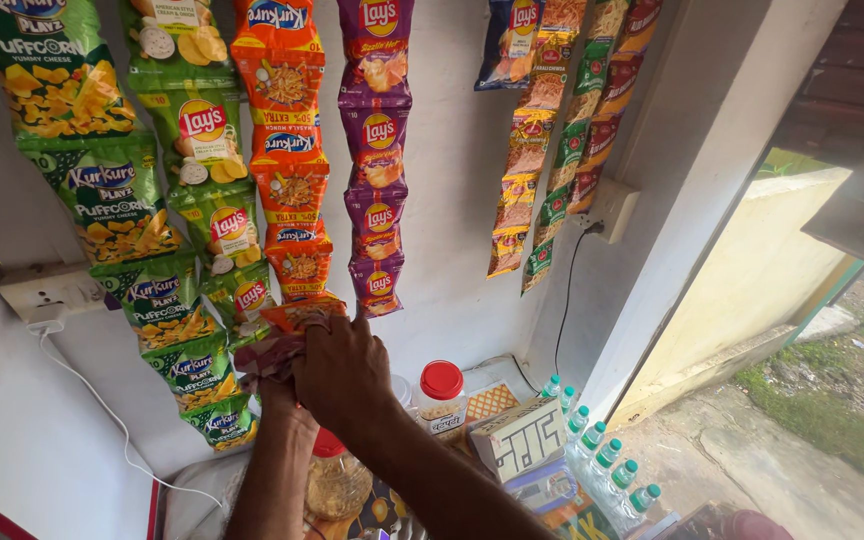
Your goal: The person wipes down various bags of snacks hanging on a display rack using a pink cloth.
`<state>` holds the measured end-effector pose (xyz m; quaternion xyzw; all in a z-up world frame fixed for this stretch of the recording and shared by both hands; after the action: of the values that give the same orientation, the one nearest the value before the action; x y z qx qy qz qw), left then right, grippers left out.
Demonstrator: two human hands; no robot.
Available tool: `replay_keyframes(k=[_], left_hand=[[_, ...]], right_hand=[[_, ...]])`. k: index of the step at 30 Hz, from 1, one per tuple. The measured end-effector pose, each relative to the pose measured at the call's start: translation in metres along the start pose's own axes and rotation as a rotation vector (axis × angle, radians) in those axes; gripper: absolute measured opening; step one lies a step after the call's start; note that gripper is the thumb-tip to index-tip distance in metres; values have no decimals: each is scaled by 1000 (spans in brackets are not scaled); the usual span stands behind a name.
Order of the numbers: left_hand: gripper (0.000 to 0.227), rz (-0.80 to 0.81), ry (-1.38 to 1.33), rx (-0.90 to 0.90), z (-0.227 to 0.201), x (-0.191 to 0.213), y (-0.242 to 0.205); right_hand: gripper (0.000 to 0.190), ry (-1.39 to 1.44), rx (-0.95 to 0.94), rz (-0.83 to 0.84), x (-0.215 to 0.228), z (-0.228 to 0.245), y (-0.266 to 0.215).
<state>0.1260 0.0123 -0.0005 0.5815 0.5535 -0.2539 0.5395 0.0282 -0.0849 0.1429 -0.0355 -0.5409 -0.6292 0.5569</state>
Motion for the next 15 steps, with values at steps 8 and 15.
replay_keyframes(k=[8,15], left_hand=[[41,-169,71,99,32,-22,-35],[43,-269,137,83,14,20,-16]], right_hand=[[50,66,-236,81,-4,-44,48],[42,-310,-94,297,-55,-25,3]])
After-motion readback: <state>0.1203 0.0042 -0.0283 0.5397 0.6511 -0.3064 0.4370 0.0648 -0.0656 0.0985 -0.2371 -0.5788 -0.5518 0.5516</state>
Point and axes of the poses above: each hand's wrist, its own y-axis towards the middle knuckle, its own x-axis out of the back of the hand, z = x × y, the point moved 8 cm from there along y, towards the middle knuckle, and after that the axes turned 9 degrees about -x, right-handed, at the moved point
